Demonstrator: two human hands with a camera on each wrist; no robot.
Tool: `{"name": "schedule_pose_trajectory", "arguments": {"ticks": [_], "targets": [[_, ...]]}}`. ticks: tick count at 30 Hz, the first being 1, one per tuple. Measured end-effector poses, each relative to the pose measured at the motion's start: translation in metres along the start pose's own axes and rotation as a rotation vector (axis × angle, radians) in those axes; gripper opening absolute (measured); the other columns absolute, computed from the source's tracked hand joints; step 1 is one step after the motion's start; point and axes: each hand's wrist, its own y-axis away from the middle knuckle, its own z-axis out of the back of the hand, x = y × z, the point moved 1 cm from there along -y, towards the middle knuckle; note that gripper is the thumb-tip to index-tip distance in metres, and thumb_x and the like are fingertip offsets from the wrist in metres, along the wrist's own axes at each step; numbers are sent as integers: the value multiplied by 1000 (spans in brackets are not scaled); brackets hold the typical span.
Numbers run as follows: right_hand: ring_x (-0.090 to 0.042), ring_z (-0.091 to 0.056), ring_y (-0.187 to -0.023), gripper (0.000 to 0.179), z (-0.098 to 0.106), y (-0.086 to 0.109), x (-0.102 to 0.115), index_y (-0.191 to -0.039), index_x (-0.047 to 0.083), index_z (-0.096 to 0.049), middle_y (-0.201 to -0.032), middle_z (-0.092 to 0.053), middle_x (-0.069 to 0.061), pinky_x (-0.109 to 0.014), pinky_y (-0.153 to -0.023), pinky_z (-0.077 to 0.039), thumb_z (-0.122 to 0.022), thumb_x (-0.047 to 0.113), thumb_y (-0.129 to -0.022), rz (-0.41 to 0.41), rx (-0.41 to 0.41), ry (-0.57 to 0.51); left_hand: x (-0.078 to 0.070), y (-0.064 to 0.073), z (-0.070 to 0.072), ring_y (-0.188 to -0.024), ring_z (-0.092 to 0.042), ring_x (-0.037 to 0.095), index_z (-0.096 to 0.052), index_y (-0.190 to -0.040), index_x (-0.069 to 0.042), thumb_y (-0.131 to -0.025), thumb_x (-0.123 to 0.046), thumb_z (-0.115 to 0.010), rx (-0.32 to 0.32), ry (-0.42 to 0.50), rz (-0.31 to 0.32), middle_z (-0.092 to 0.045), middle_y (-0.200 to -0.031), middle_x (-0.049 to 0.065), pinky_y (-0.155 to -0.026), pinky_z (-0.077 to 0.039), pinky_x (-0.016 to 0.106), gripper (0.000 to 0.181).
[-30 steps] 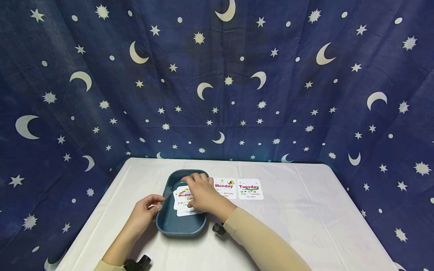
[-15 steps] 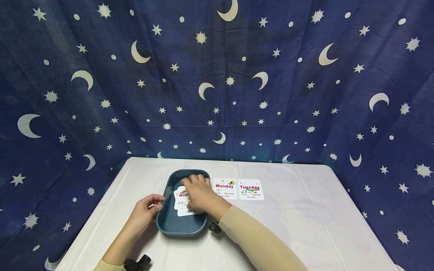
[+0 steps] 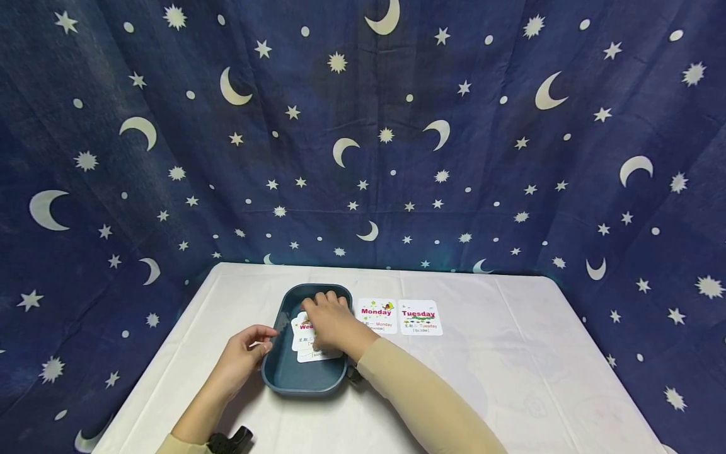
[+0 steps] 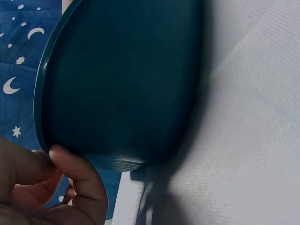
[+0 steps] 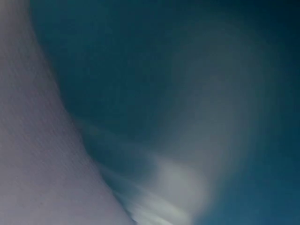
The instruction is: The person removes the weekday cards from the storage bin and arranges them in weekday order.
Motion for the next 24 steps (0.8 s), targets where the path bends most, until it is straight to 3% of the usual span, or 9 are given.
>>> {"name": "schedule_pose_trajectory", "arguments": {"ticks": [8, 17, 24], "targets": [[-23, -50, -121, 90, -5, -3, 1, -150, 28, -53, -138, -60, -3, -42, -95, -42, -100, 37, -74, -32, 36, 53, 0, 0, 0, -73, -54, 15, -71, -119, 3, -101, 6, -60, 0, 1, 1, -61, -99, 10, -58, -48, 26, 22], [-24, -52, -116, 97, -4, -2, 3, -149, 24, -51, -136, -63, -5, -43, -93, -42, -100, 49, -70, -57, 87, 110, 1, -1, -1, -72, -54, 15, -71, -120, 3, -100, 7, -60, 9, 17, -6, -60, -98, 9, -57, -49, 26, 22], [-24, -51, -118, 100, -4, -2, 4, -150, 25, -52, -137, -61, -5, -45, -95, -43, -101, 53, -67, -53, 61, 105, 1, -1, -1, -75, -55, 17, -71, -121, 4, -101, 7, -60, 7, 18, 0, -61, -99, 9, -58, -51, 27, 23]]}}
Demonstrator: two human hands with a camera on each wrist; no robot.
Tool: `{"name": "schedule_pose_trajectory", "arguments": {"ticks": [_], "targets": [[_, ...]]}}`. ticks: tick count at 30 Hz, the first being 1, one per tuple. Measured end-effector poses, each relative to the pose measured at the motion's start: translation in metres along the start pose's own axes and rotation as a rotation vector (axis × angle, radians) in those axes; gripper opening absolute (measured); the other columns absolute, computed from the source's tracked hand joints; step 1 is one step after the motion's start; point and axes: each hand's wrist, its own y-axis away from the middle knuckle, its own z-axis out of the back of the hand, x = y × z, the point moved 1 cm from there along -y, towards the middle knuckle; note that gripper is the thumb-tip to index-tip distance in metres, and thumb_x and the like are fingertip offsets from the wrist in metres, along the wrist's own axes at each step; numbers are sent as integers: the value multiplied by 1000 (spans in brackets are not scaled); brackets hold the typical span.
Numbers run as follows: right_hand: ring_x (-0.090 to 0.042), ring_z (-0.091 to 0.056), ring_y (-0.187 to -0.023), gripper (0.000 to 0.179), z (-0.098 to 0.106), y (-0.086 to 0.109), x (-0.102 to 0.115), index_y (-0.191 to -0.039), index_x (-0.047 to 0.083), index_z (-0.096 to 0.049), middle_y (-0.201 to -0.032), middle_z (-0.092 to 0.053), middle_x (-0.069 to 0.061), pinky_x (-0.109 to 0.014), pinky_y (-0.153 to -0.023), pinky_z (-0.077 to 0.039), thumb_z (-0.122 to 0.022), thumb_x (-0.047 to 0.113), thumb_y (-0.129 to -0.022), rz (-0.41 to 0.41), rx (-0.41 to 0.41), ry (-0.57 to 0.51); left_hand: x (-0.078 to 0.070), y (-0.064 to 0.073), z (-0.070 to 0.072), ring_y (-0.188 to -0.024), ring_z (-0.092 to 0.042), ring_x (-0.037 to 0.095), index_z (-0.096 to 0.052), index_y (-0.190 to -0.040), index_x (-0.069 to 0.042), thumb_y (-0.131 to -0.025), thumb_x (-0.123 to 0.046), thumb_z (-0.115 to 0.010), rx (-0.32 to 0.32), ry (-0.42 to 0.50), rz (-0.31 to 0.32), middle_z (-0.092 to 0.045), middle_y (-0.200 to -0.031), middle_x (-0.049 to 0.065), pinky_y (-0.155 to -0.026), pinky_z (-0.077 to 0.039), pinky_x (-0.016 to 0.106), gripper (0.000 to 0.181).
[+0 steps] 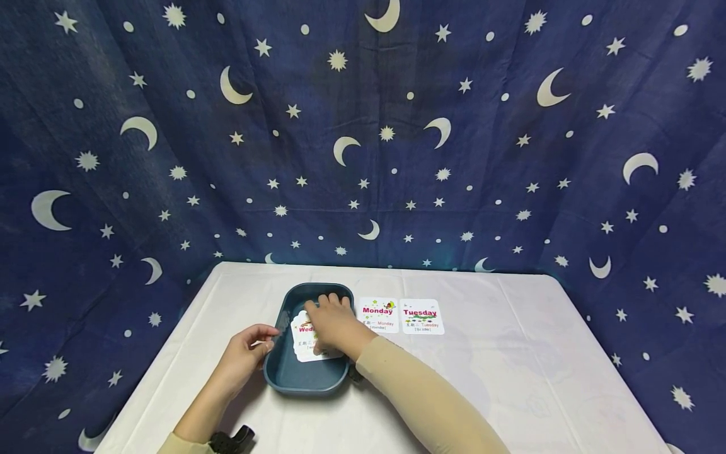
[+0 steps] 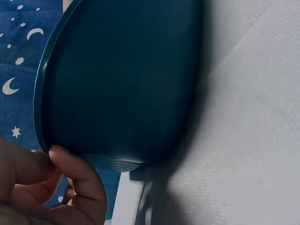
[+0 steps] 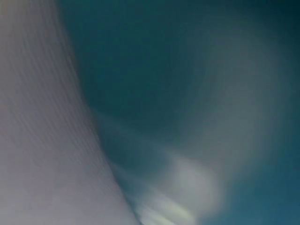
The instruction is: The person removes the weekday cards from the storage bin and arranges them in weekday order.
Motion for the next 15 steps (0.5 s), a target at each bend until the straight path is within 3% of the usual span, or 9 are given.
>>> {"name": "schedule_pose_trajectory", "arguments": {"ticks": [15], "targets": [[-23, -50, -105, 99, -7, 7, 2, -149, 24, -53, -130, -54, -6, -39, -85, -47, -102, 48, -67, 47, -149, 12, 0, -1, -1, -76, -56, 16, -71, -119, 4, -100, 7, -60, -2, -6, -1, -60, -98, 8, -58, -53, 27, 22]]}}
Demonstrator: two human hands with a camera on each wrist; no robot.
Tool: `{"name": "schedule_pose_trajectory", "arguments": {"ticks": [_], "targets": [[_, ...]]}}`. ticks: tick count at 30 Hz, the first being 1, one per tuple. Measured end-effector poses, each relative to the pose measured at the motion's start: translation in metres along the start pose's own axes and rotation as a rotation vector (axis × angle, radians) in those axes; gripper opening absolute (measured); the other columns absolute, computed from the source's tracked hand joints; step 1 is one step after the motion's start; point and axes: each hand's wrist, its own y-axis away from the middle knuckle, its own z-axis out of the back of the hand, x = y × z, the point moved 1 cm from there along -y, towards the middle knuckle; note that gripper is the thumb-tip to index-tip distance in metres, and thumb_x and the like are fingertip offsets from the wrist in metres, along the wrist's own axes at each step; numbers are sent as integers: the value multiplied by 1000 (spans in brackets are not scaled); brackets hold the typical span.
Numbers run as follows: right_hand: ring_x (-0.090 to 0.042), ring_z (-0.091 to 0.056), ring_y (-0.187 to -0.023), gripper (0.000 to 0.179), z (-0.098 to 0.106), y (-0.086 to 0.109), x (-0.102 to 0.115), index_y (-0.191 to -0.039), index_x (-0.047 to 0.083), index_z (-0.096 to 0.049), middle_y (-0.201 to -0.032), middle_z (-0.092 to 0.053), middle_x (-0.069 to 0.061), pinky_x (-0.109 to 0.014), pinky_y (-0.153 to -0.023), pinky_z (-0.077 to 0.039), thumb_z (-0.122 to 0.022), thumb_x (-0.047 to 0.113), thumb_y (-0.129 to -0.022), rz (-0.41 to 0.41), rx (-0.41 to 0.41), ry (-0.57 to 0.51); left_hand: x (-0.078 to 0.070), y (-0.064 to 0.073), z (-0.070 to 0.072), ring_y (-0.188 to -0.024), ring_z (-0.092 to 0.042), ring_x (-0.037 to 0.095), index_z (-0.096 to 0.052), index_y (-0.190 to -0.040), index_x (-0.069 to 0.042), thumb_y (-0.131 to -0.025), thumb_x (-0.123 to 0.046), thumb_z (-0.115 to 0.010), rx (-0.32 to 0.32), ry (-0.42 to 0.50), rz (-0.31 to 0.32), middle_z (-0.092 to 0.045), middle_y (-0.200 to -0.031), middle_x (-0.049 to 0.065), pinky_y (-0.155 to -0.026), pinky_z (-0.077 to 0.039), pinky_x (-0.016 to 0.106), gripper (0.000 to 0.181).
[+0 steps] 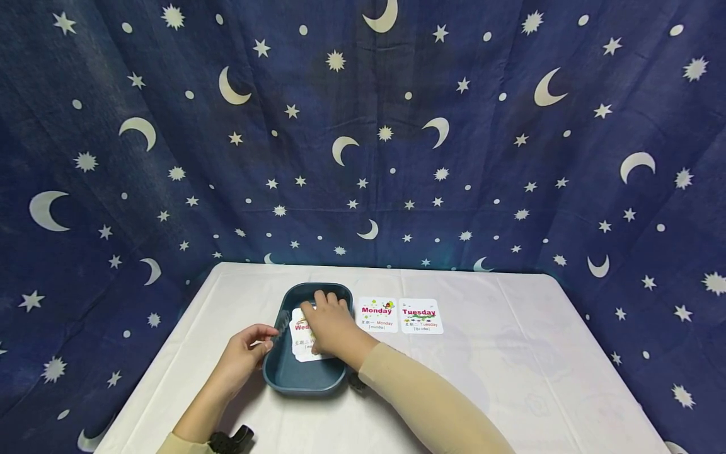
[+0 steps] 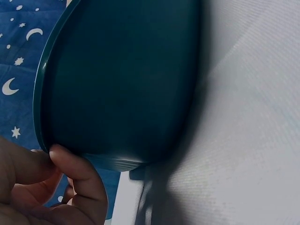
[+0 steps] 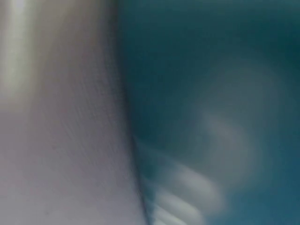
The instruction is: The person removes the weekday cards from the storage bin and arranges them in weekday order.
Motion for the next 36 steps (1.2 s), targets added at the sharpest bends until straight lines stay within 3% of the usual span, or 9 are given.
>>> {"name": "schedule_pose_trajectory", "arguments": {"ticks": [7, 15, 27, 36], "targets": [[-22, -48, -107, 91, 1, 3, -1, -146, 20, -58, -129, -54, -8, -36, -88, -52, -102, 41, -69, 29, -52, -7, 1, -1, 0, -76, -57, 16, -71, -120, 4, -100, 7, -60, 1, 2, -2, -60, -98, 8, -57, -53, 27, 23], [-19, -47, -101, 56, 8, 7, 0, -140, 20, -64, -123, -55, -7, -32, -91, -54, -84, 13, -89, 39, -98, -40, 1, 0, 0, -74, -55, 15, -72, -119, 3, -100, 7, -60, -4, -7, -6, -60, -98, 8, -57, -51, 27, 23], [-12, -56, -101, 46, 14, 13, -8, -131, 20, -74, -116, -61, 2, -27, -92, -53, -74, -3, -90, -12, -103, -352, 1, -1, -1, -75, -55, 16, -72, -119, 2, -100, 7, -59, -8, -14, -10, -60, -97, 8, -57, -50, 26, 24], [-15, -67, -111, 44, 21, 19, -15, -124, 20, -78, -116, -69, 3, -36, -100, -56, -70, -7, -91, -36, -133, -557, 1, 0, 0, -76, -55, 16, -72, -119, 1, -100, 6, -61, -5, -12, -6, -60, -98, 8, -57, -50, 27, 23]]}}
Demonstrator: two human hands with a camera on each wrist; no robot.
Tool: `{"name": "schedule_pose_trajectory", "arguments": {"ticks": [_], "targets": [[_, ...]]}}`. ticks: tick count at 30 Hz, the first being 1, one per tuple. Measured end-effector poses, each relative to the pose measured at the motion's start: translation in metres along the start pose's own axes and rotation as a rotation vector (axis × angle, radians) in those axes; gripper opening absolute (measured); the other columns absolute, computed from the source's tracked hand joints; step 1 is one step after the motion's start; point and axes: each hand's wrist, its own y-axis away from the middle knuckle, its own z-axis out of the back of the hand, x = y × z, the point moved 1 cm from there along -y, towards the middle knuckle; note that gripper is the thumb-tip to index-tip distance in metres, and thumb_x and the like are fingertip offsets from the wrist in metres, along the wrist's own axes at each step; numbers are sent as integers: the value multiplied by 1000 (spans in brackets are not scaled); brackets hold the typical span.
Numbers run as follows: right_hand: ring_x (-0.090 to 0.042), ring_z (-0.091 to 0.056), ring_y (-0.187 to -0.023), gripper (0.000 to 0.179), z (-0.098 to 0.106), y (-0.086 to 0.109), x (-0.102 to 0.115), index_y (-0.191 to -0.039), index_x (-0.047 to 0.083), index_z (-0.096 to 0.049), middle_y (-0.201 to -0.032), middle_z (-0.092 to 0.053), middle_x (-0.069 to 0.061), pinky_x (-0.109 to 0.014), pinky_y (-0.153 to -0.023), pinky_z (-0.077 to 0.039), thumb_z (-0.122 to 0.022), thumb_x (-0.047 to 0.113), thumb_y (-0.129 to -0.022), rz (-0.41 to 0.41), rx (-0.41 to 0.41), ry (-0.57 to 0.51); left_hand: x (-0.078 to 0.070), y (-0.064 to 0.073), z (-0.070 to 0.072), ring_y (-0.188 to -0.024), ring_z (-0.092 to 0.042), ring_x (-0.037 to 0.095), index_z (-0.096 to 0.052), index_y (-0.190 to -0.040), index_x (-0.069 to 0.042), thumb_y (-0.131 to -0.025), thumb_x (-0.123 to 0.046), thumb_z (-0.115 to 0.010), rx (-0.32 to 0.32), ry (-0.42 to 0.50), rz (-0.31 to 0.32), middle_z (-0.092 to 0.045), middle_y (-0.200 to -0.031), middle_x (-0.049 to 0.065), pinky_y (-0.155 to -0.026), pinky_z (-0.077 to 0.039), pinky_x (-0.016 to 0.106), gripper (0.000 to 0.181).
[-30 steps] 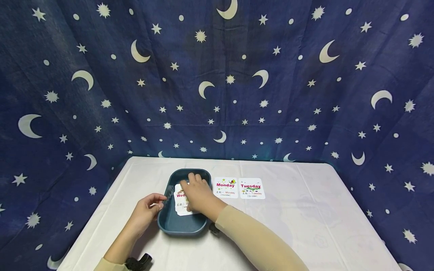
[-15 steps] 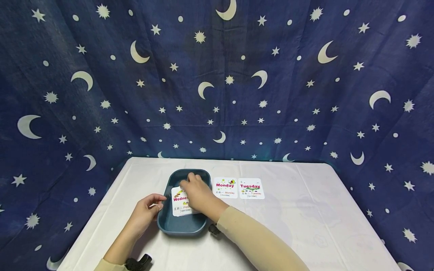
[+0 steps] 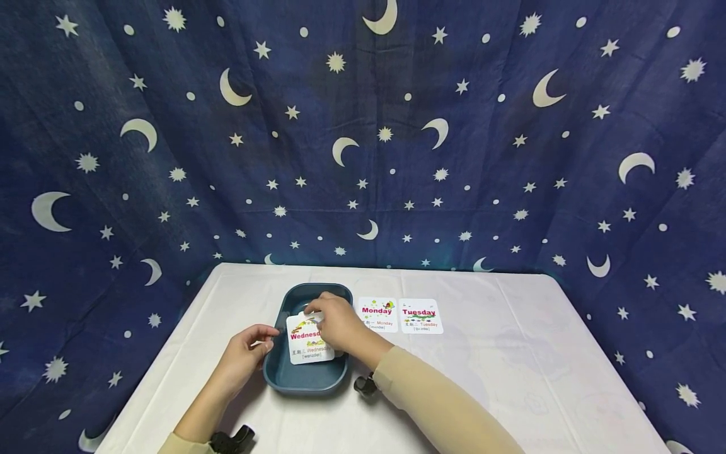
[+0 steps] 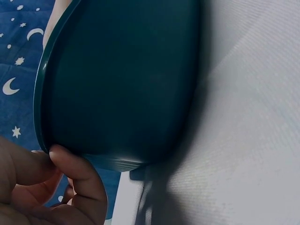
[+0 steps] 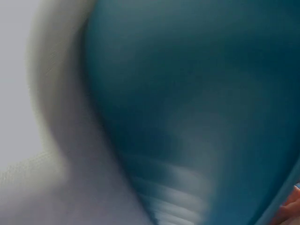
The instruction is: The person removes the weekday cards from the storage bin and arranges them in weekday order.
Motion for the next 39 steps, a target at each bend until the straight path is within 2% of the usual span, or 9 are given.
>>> {"name": "schedule_pose_trajectory", "arguments": {"ticks": [9, 14, 26, 39], "targets": [[-15, -66, -115, 40, 16, 6, -3, -119, 19, -81, -121, -73, 4, -39, -104, -55, -73, -7, -90, -61, -66, -200, 0, 1, 0, -77, -55, 17, -72, -120, 1, -101, 5, -60, -3, -15, 5, -61, -99, 8, -57, -50, 27, 22], [-14, -65, -109, 38, 30, 11, -6, -119, 18, -81, -121, -74, 4, -36, -98, -54, -74, -6, -90, -101, -89, -268, -1, 2, 0, -74, -54, 16, -72, -120, 1, -101, 6, -61, -3, -3, 6, -61, -98, 8, -57, -48, 27, 23], [-17, -61, -95, 40, 70, 28, -22, -115, 20, -83, -119, -76, 4, -33, -86, -51, -77, -7, -86, -159, -188, -248, 1, 2, 0, -75, -54, 15, -71, -121, 1, -101, 6, -60, -12, -4, 14, -61, -100, 8, -57, -48, 27, 23], [-23, -62, -98, 40, 107, 49, -56, -119, 19, -82, -128, -76, -3, -34, -85, -50, -74, -8, -89, -255, -192, -185, 0, 2, -1, -76, -56, 16, -71, -120, 1, -101, 7, -59, -17, -5, 13, -61, -100, 9, -58, -50, 26, 24]]}}
